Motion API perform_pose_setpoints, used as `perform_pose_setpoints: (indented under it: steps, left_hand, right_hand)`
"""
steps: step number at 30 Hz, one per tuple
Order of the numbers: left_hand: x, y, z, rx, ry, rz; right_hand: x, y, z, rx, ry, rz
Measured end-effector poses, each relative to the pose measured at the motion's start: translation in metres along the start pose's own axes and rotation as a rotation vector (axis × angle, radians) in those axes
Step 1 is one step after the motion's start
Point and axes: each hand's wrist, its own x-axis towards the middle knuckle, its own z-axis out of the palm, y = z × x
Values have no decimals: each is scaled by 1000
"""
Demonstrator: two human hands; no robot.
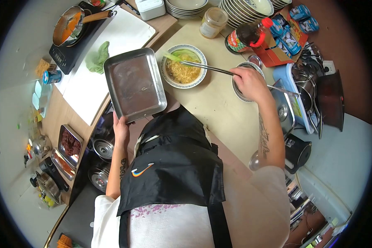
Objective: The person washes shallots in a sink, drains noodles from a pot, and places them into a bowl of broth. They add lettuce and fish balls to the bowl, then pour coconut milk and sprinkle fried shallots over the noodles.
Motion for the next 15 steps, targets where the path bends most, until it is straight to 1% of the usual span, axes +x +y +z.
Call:
perform_pose_setpoints:
  steps: [1, 3, 7, 9, 10, 12, 15]
  left_hand:
    - [1, -3, -3, 5, 11, -1]
    - [3, -6, -4, 3, 8, -1]
    - [2, -5, -1, 22, 11, 9]
    - [0, 0, 6, 19, 10, 7]
    - [-1, 1, 9, 15, 8, 5]
    - [-2, -1, 13, 22, 16, 5]
    - [-3, -2, 18, 22, 17, 0]
  right_hand:
    - [3, 9, 7, 3, 0, 5]
    - [13, 24, 18, -100, -81, 59]
    - [24, 29, 28, -201, -76, 38]
    - [25, 25, 25, -264, -8, 70]
    - [25, 22, 22, -263, -10, 69]
    - [23, 17, 18, -279, 41, 47]
    - [28, 18, 31, -269, 45, -14]
